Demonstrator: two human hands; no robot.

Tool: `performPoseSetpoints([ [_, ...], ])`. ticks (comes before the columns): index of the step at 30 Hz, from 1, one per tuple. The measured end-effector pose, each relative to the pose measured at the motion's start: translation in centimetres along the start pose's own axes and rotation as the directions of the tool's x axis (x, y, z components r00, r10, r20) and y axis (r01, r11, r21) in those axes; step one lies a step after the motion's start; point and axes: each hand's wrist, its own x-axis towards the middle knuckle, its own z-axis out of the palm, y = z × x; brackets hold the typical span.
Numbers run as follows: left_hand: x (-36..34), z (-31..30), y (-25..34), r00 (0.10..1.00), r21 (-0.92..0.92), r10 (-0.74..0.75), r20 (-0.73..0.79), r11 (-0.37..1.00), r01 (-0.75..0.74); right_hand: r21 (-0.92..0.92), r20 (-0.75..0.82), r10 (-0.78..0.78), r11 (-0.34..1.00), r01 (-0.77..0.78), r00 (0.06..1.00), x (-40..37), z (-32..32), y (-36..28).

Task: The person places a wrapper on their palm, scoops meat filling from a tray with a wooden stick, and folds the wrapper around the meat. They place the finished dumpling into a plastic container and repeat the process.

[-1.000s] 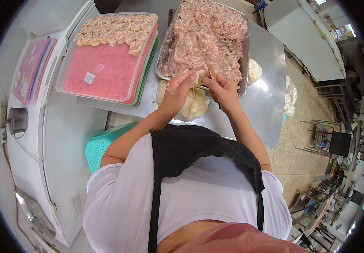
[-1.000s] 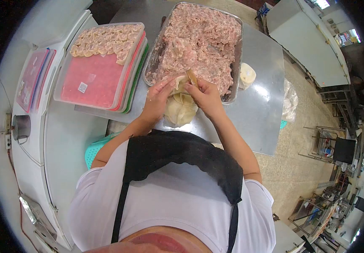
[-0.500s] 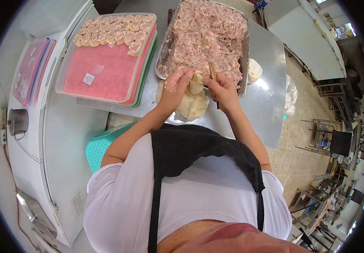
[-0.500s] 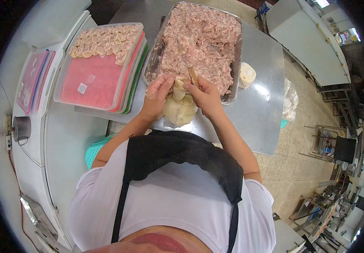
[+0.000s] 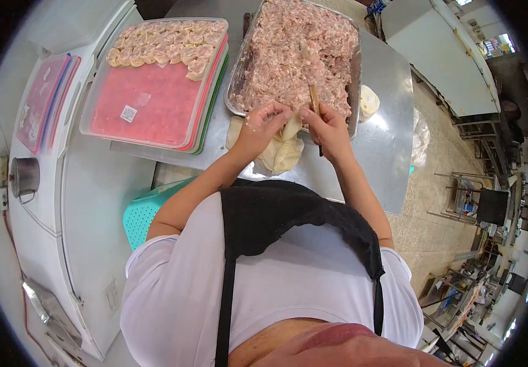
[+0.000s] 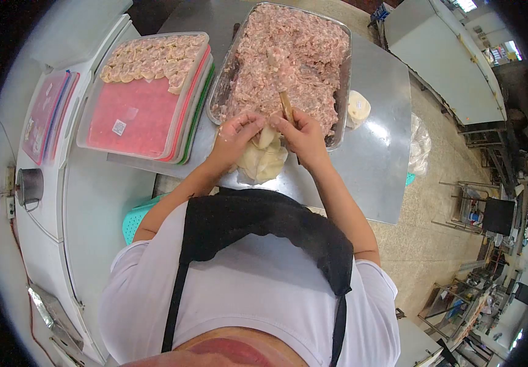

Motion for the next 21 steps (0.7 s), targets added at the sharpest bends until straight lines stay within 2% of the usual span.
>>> performPoseSetpoints([
  [1,0.0,0.1,0.4,1.0,-0.048,-0.022,-0.008,0.999,0.022,-0.001,0.001,0.0,1.0,0.0,1.0,0.0,-0.1,0.0],
  [3,0.2,0.1,0.4,0.999,-0.097,-0.043,-0.016,0.994,0.041,-0.163,0.021,-0.021,0.986,0.024,1.0,0.0,-0.1,0.1],
  [5,0.5,0.3,-0.2,0.999,-0.212,-0.036,0.04,0.976,0.044,-0.151,0.016,-0.021,0.988,0.023,1.0,0.2,-0.1,0.1],
  [6,0.3,0.7,0.0,0.999,-0.212,-0.036,0.038,0.976,0.044,-0.139,0.007,-0.02,0.99,0.021,1.0,0.2,-0.1,0.1],
  [8,-0.3,1.5,0.6,0.999,-0.084,0.041,0.034,0.996,-0.038,-0.125,0.004,-0.006,0.992,0.006,1.0,0.8,-0.6,0.1],
  [9,-0.3,1.3,0.7,0.999,-0.083,0.041,0.032,0.996,-0.038,-0.112,0.002,0.008,0.994,-0.007,1.0,1.0,-0.7,0.2],
  [11,-0.2,0.3,0.9,0.992,0.35,-0.088,0.092,0.935,0.051,-0.13,-0.007,-0.022,0.991,0.021,1.0,1.0,-0.7,0.2],
  [12,0.0,-0.1,0.5,0.992,0.351,-0.089,0.093,0.935,0.051,-0.15,-0.019,-0.053,0.987,0.049,0.998,1.0,-0.8,0.1],
  [14,0.3,-0.7,-1.0,0.985,-0.093,-0.149,0.087,0.983,0.157,-0.142,-0.03,-0.048,0.989,0.043,0.998,0.9,-0.9,-0.1],
  [15,0.3,-0.5,-0.7,0.985,-0.093,-0.15,0.086,0.983,0.158,-0.135,-0.037,-0.045,0.99,0.04,0.998,0.8,-0.9,-0.1],
  [17,0.4,0.0,0.0,0.991,-0.371,-0.135,-0.005,0.92,0.124,-0.162,-0.043,-0.043,0.986,0.035,0.998,0.7,-1.0,0.1],
  [18,0.6,-0.3,-0.4,0.991,-0.371,-0.136,-0.005,0.92,0.124,-0.19,-0.054,-0.042,0.981,0.031,0.998,0.6,-0.9,0.1],
  [20,1.4,-1.0,-1.6,0.997,-0.002,0.066,0.032,0.998,-0.066,-0.197,-0.042,-0.05,0.979,0.041,0.998,0.3,-0.3,-0.3],
  [21,1.1,-0.8,-1.1,0.997,-0.002,0.066,0.034,0.998,-0.066,-0.203,-0.027,-0.058,0.978,0.051,0.998,0.2,0.0,-0.5],
])
